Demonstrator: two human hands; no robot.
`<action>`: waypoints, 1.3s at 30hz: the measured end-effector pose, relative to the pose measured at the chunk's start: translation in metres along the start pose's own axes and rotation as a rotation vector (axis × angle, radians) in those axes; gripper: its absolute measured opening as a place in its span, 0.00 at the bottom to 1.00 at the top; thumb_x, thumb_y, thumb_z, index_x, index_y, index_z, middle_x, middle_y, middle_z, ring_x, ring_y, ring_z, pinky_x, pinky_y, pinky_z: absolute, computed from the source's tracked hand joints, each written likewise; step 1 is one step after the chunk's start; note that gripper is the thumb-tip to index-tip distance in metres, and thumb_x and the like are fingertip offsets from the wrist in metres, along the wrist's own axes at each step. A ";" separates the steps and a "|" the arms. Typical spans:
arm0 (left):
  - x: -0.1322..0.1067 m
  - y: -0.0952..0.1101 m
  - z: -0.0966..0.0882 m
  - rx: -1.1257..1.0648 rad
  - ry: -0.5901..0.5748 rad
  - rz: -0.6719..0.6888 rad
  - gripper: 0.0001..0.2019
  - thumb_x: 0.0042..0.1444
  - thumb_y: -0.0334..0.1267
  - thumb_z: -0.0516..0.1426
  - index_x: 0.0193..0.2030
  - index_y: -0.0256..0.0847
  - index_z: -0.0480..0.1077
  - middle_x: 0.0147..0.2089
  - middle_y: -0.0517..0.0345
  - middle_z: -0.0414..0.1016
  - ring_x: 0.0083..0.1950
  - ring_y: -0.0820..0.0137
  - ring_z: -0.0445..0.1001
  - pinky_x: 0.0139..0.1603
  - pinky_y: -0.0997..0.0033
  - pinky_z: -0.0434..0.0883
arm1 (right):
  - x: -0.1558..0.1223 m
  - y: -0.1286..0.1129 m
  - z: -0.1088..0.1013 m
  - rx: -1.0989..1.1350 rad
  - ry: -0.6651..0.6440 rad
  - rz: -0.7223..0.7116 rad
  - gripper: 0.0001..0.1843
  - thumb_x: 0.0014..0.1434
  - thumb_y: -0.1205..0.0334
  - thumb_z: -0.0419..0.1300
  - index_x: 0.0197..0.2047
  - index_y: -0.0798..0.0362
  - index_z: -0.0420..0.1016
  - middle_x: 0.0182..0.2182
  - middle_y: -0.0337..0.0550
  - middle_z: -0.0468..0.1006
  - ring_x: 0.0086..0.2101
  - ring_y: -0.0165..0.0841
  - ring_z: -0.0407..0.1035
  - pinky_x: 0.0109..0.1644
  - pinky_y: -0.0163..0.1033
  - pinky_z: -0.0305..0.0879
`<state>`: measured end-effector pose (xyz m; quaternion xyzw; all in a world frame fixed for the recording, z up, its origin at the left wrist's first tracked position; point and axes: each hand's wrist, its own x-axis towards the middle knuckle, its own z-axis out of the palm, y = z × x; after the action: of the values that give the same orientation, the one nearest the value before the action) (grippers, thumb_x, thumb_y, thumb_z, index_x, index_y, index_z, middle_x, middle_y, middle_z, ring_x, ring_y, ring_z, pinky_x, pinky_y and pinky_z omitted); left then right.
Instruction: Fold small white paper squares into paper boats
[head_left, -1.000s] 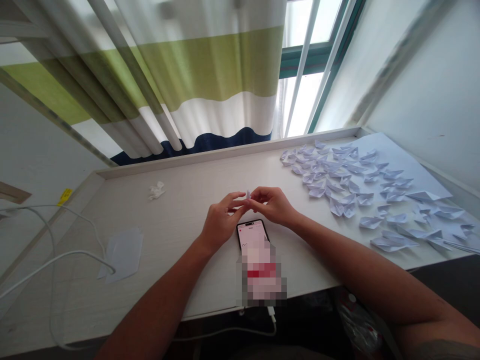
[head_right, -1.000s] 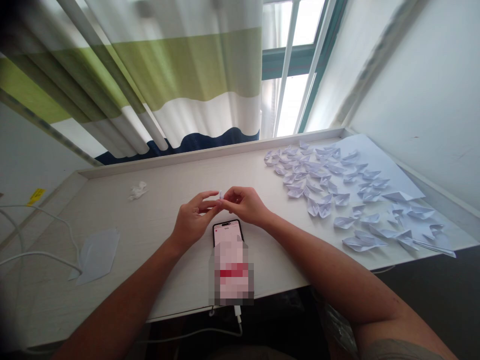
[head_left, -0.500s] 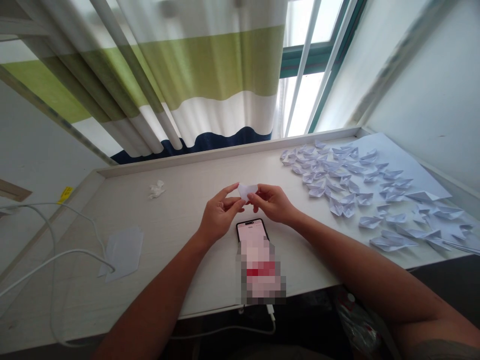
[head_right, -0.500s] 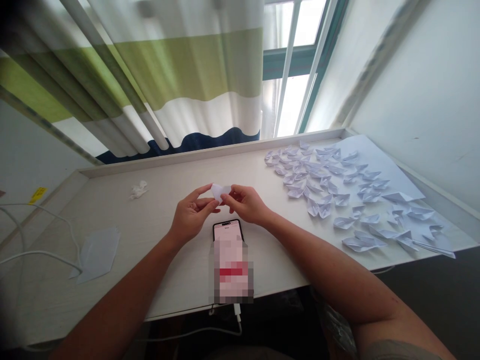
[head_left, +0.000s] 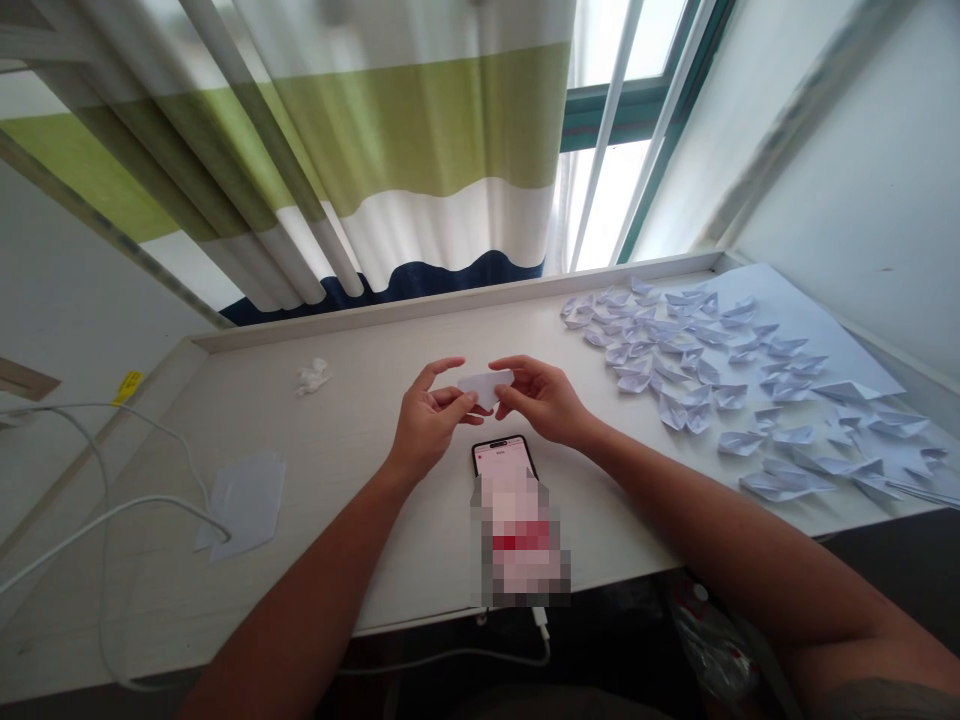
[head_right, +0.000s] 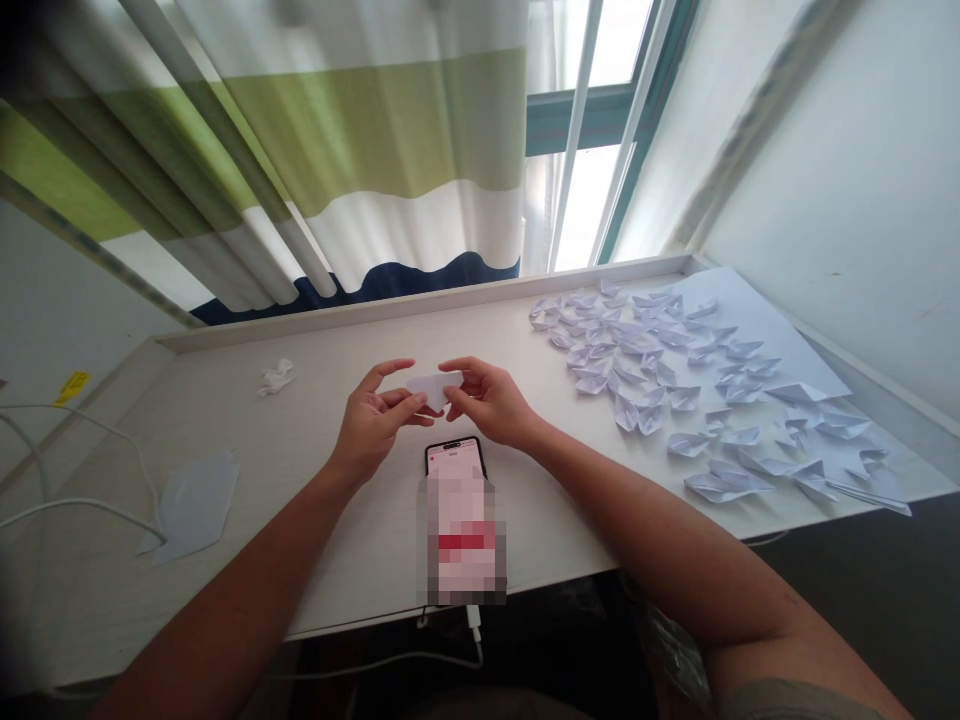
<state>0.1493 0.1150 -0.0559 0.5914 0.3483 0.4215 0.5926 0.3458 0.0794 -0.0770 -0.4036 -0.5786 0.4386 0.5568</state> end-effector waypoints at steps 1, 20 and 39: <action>0.000 0.000 0.000 0.011 0.003 0.001 0.26 0.56 0.40 0.69 0.60 0.38 0.71 0.33 0.56 0.86 0.36 0.62 0.87 0.38 0.63 0.84 | 0.000 0.002 0.000 -0.003 0.007 -0.007 0.22 0.63 0.47 0.71 0.53 0.53 0.77 0.29 0.37 0.82 0.29 0.34 0.81 0.36 0.41 0.80; 0.002 -0.009 -0.005 0.211 0.034 0.146 0.12 0.59 0.42 0.68 0.49 0.41 0.84 0.46 0.51 0.87 0.41 0.64 0.86 0.35 0.67 0.84 | 0.001 0.000 -0.002 -0.093 0.030 -0.029 0.14 0.65 0.49 0.68 0.41 0.52 0.80 0.27 0.38 0.83 0.26 0.33 0.81 0.33 0.39 0.77; 0.001 0.004 -0.005 0.081 -0.039 -0.149 0.16 0.58 0.49 0.70 0.42 0.36 0.79 0.34 0.50 0.86 0.36 0.60 0.87 0.36 0.65 0.82 | 0.001 0.007 -0.001 0.027 0.006 -0.011 0.18 0.64 0.45 0.70 0.41 0.51 0.75 0.30 0.38 0.83 0.31 0.34 0.83 0.39 0.42 0.82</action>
<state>0.1449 0.1176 -0.0521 0.5955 0.3965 0.3500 0.6047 0.3463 0.0821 -0.0838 -0.3942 -0.5731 0.4423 0.5662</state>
